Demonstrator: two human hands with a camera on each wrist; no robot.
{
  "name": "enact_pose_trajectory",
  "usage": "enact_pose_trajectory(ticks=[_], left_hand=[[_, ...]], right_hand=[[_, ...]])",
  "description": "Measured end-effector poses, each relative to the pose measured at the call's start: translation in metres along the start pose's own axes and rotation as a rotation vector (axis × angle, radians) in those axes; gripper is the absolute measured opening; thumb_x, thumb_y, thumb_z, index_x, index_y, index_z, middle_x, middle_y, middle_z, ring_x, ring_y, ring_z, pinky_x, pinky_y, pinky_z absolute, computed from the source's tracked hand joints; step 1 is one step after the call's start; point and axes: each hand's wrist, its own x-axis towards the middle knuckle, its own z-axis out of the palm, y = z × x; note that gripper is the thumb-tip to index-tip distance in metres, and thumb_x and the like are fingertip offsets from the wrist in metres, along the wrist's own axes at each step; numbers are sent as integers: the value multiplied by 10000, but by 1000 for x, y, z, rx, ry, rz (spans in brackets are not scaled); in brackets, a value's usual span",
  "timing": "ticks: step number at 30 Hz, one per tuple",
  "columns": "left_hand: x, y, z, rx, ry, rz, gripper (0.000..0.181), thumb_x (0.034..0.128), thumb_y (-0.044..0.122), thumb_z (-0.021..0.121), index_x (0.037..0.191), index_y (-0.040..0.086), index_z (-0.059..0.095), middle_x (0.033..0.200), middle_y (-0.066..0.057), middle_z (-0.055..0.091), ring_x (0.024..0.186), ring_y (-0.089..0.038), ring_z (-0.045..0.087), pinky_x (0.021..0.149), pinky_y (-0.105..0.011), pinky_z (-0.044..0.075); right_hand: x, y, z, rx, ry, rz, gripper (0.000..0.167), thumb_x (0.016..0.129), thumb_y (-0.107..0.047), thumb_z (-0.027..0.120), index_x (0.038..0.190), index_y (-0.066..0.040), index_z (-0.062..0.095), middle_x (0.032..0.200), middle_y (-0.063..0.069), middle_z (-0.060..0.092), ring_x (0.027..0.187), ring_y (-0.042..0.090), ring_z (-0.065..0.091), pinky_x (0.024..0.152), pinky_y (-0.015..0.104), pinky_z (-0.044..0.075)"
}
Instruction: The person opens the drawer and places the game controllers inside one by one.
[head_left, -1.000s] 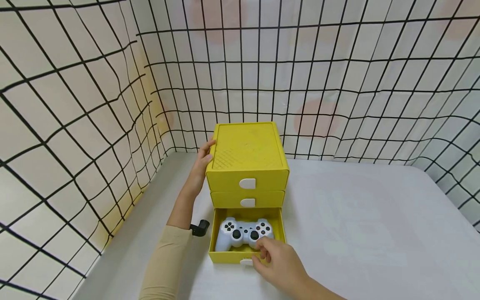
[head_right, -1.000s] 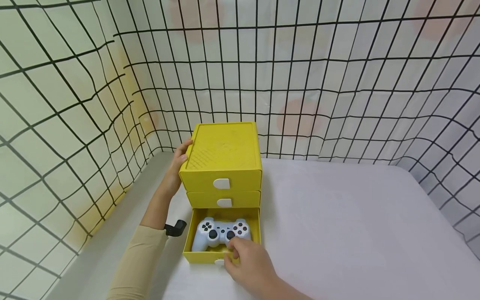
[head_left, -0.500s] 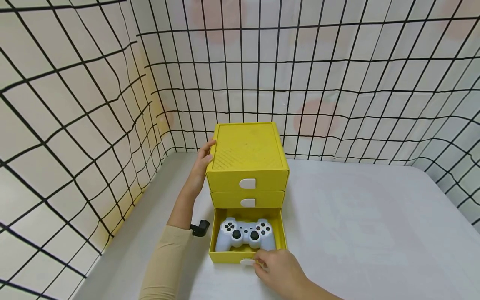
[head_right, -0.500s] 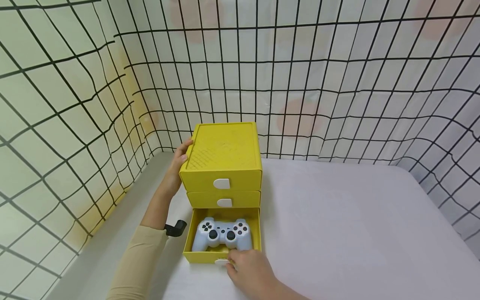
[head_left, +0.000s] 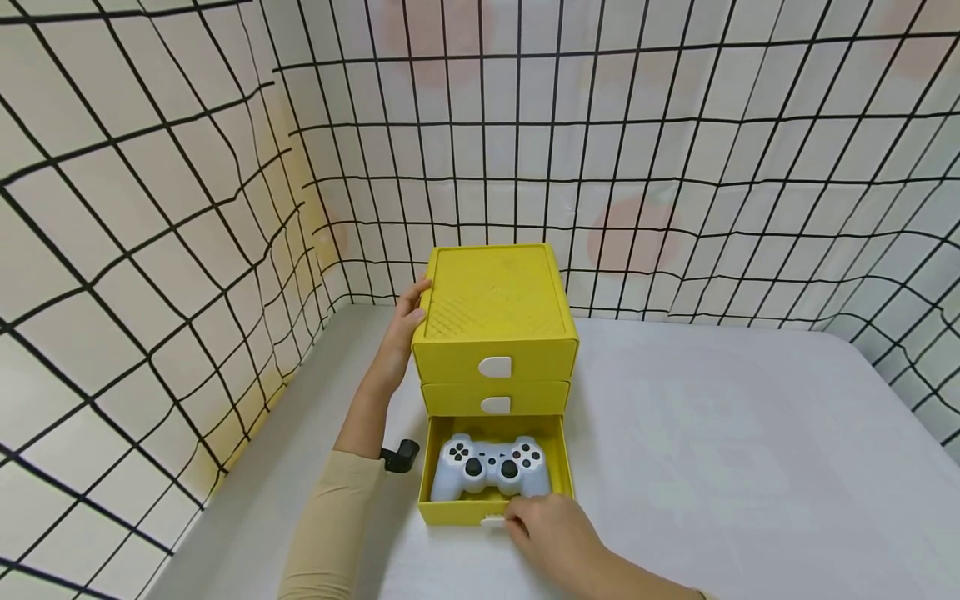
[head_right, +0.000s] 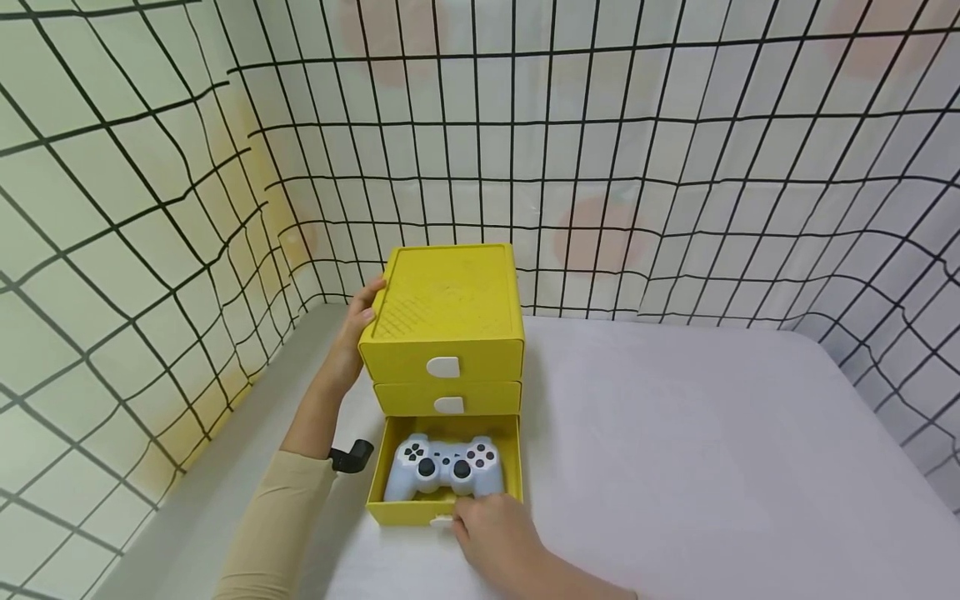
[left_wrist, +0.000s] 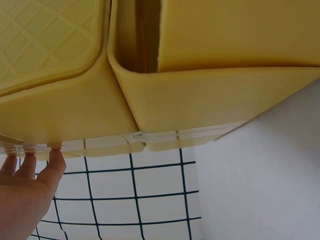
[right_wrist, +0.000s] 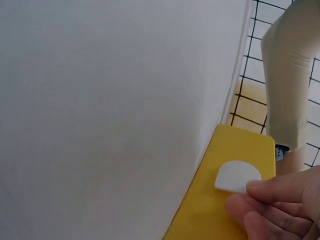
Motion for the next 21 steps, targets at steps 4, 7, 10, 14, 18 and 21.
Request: enact_pose_trajectory(ticks=[4, 7, 10, 14, 18, 21], left_hand=[[0, 0, 0, 7, 2, 0, 603, 956, 372, 404, 1495, 151, 247, 1587, 1, 139, 1406, -189, 228, 1109, -478, 225], [0, 0, 0, 7, 2, 2, 602, 954, 372, 402, 1494, 155, 250, 1585, 2, 144, 1405, -191, 229, 1108, -483, 225], [0, 0, 0, 4, -1, 5, 594, 956, 361, 395, 1494, 156, 250, 1585, 4, 143, 1407, -189, 226, 1109, -481, 224], [0, 0, 0, 2, -2, 8, 590, 959, 352, 388, 1496, 151, 249, 1588, 4, 135, 1412, -186, 215, 1114, -478, 217], [1, -1, 0, 4, 3, 10, 594, 959, 354, 393, 1498, 151, 248, 1588, 3, 132, 1416, -178, 208, 1120, -471, 209], [1, -1, 0, 6, 6, 11, 600, 957, 358, 400, 1501, 155, 248, 1588, 7, 130, 1419, -168, 201, 1125, -463, 202]], right_hand=[[3, 3, 0, -4, 47, -7, 92, 805, -71, 734, 733, -114, 696, 664, -60, 653, 563, 25, 557, 547, 213, 477], [5, 6, 1, -2, 63, 9, 104, 801, -66, 725, 721, -121, 689, 651, -70, 638, 550, 18, 530, 536, 208, 464], [8, 9, 2, -6, 73, 25, 102, 793, -65, 726, 719, -122, 686, 635, -74, 620, 531, 19, 492, 517, 211, 439], [12, 12, 2, -1, 85, 35, 104, 783, -54, 728, 713, -115, 680, 611, -76, 595, 519, 15, 455, 498, 205, 411], [16, 14, 3, 1, 102, 31, 107, 773, -48, 732, 706, -111, 677, 595, -81, 575, 515, 13, 431, 490, 197, 393], [20, 16, 4, -8, 113, 32, 100, 772, -53, 734, 709, -111, 683, 593, -80, 574, 518, 13, 432, 494, 194, 394]])
